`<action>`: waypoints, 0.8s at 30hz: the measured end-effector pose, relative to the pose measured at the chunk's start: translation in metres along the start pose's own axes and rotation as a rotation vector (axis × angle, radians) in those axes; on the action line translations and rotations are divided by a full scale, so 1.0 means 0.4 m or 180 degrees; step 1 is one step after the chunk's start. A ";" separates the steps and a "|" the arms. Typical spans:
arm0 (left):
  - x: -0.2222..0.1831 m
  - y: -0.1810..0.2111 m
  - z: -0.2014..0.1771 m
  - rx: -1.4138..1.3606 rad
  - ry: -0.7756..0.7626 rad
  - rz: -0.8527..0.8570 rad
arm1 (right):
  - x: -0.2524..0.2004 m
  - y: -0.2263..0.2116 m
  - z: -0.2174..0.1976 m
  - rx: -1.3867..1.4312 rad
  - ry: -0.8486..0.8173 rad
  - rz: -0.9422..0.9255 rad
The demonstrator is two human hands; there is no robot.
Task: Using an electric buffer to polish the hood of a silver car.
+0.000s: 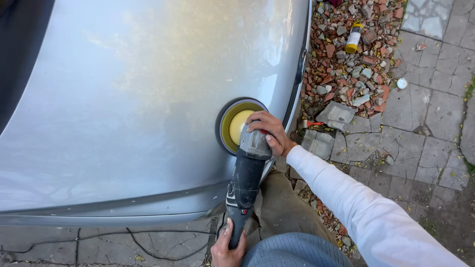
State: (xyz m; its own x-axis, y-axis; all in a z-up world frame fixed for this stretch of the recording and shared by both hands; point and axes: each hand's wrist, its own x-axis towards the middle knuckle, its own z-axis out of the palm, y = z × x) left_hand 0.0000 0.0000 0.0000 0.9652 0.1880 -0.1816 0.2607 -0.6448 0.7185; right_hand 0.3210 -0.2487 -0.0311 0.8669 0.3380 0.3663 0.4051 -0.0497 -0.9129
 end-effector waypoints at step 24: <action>0.583 0.550 0.218 0.0242 -0.0091 -0.0081 | 0.371 0.365 -0.466 0.0197 0.0332 -0.0349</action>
State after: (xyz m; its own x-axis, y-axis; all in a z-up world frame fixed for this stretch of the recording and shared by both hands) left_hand 0.2842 -0.1628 0.0572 0.9581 0.1844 -0.2191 0.2847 -0.6947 0.6605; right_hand 0.5630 -0.3807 -0.0764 0.8453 0.2386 0.4781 0.4830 0.0413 -0.8746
